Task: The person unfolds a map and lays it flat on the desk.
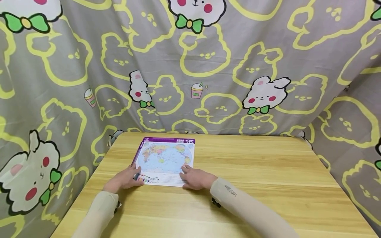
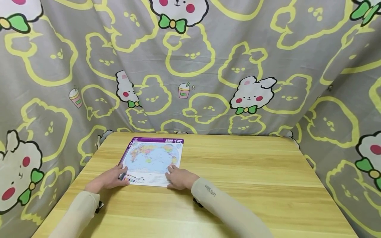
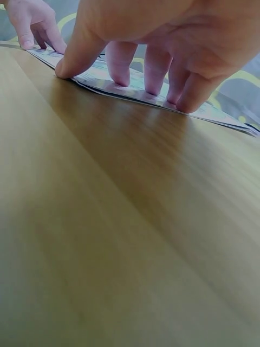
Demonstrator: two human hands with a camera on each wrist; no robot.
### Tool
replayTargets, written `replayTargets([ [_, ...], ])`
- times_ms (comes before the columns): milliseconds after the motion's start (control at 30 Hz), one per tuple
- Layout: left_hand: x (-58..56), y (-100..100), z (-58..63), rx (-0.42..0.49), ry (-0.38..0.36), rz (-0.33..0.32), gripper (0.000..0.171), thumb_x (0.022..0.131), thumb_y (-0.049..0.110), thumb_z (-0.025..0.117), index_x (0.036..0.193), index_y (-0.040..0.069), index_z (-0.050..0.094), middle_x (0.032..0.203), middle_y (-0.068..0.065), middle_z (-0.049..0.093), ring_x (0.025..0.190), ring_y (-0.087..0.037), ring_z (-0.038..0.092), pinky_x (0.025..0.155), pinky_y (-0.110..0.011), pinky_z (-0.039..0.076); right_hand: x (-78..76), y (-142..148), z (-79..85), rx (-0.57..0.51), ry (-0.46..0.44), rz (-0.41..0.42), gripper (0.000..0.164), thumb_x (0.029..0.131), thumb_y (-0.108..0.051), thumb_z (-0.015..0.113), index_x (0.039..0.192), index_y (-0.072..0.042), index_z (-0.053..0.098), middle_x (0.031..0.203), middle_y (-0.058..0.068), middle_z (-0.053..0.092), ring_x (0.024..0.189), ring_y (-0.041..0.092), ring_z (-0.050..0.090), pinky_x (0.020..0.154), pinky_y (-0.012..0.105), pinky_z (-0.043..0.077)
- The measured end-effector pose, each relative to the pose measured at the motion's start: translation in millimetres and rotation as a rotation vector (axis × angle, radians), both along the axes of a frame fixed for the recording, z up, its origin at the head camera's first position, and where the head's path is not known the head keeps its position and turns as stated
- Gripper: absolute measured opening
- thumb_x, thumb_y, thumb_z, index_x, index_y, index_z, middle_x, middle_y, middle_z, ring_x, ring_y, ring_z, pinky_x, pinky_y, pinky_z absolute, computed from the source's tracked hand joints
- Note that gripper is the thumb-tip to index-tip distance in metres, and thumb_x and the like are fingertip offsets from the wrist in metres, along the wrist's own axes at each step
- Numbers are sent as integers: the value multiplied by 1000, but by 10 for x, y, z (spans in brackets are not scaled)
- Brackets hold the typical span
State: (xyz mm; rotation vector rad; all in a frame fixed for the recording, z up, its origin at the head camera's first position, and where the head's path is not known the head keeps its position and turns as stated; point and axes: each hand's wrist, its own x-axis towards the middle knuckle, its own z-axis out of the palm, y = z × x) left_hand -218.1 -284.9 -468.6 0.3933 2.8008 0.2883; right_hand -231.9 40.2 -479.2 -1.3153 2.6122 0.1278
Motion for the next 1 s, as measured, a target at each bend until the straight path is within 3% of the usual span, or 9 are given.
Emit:
replayTargets([
  [1000, 10, 230, -37, -6, 2, -38, 79, 84, 48, 67, 137, -6, 44, 142, -40, 25, 130, -54, 25, 102, -61, 30, 66, 302, 14, -34, -8, 12, 57, 98, -42, 47, 142, -7, 43, 150, 18, 28, 139, 32, 25, 110, 35, 28],
])
